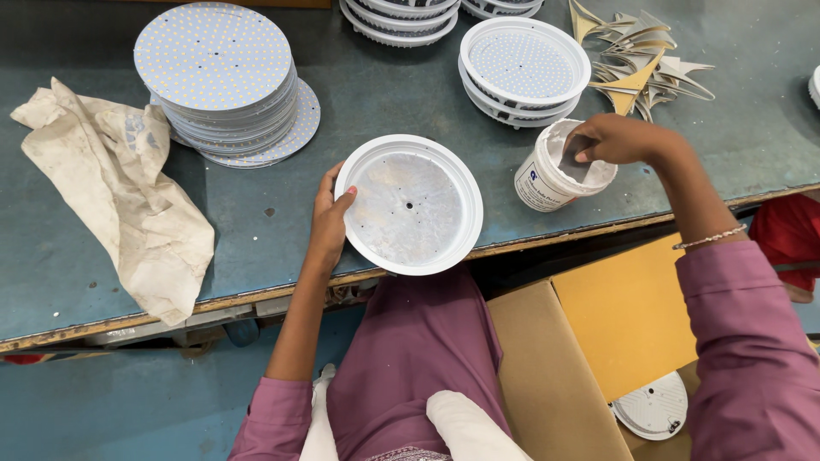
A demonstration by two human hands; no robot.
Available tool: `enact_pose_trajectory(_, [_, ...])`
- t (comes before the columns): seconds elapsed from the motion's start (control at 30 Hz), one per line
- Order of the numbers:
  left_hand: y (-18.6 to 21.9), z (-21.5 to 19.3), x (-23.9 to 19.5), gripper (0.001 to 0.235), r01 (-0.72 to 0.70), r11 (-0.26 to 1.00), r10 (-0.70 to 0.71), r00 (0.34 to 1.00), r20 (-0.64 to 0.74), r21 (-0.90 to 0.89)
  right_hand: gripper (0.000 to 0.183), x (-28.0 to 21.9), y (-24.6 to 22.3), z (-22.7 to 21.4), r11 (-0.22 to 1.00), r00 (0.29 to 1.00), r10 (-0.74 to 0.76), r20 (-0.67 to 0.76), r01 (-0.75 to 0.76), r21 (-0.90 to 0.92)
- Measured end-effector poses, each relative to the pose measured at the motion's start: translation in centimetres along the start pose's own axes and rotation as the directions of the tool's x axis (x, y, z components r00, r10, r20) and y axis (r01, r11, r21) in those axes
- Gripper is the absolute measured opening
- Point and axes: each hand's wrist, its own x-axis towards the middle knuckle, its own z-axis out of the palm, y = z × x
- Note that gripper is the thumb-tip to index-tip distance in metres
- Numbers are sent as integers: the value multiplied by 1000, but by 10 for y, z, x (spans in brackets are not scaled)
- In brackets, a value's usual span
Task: The person applies white paste to light fixture housings and base plates using a metal spatula, attaches LED circuit boards to the housings, and places the assembled components into a box.
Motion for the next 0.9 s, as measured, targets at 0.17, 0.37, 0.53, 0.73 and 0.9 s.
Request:
enact_pose_trajectory(0.17, [2,1,-1,51,48,998,-46,998,-30,39,35,-14,0,-11,994,1000,15,12,-16,106])
enact_pose_trajectory(0.37, [2,1,0,52,64,998,-64,998,-28,19,43,-39,-8,-16,908,990,108,-86,-63,414])
enact_pose_trajectory(0.53, [0,0,1,52,17,1000,-17,1000,-11,16,48,-51,-33,-8,915,964,192,-186,-108,388])
enact_pose_trajectory(0.73, [4,1,-1,52,39,999,-39,999,-16,10,40,-47,-38,6,905,970,31,-240,75,419])
enact_pose_trajectory(0.9, [1,0,-1,51,-11,1000,11,1000,4,-12,34,-37,-22,19,872,957,51,-285,96,480])
